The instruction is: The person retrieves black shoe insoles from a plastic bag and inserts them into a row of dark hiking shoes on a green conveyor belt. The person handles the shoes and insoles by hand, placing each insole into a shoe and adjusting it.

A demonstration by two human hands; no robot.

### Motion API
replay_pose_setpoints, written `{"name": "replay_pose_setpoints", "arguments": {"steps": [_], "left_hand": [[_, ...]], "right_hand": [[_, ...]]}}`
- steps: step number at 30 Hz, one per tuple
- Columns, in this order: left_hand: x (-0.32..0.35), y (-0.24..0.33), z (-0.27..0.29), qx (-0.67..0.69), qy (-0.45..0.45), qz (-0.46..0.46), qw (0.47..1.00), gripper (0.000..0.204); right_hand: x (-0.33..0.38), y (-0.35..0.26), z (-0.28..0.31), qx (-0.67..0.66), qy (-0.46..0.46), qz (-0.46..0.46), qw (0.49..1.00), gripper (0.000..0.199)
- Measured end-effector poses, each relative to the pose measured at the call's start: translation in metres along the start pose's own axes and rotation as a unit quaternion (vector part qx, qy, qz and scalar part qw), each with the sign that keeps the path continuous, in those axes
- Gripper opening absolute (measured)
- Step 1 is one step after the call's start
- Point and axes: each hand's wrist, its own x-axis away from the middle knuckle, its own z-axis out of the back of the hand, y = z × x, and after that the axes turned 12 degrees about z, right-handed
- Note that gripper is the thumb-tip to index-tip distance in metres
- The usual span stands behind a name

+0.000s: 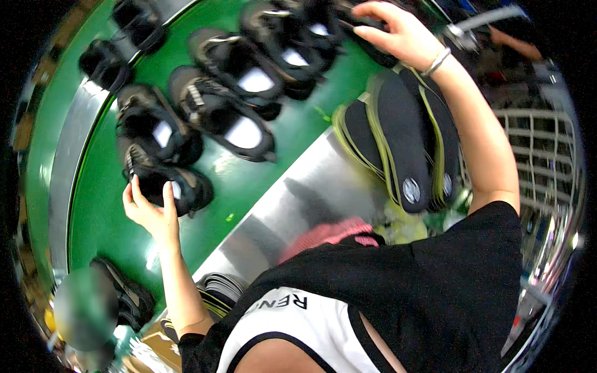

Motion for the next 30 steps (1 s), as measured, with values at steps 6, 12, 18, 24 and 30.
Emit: {"name": "replay_pose_setpoints", "arguments": {"steps": [6, 12, 18, 24, 30], "left_hand": [[-0.018, 0.011, -0.009, -0.017, 0.073, 0.000, 0.997, 0.051], [-0.030, -0.054, 0.013, -0.031, -0.050, -0.025, 0.998, 0.050], [-0.046, -0.066, -0.001, 0.053, -0.077, 0.045, 0.995, 0.027], [-0.090, -0.093, -0.005, 0.176, -0.232, 0.267, 0.919, 0.028], [-0.097, -0.093, 0.005, 0.263, -0.326, 0.352, 0.837, 0.019]], "right_hand": [[0.168, 0.017, 0.010, 0.021, 0.017, -0.216, 0.976, 0.033], [0.186, -0.036, -0.050, 0.137, -0.053, -0.250, 0.957, 0.055], [0.169, -0.034, -0.079, 0.207, -0.164, -0.360, 0.895, 0.088], [0.173, -0.016, -0.082, 0.184, -0.099, -0.361, 0.909, 0.084], [0.185, -0.009, -0.066, 0.180, 0.000, -0.344, 0.922, 0.058]]}}
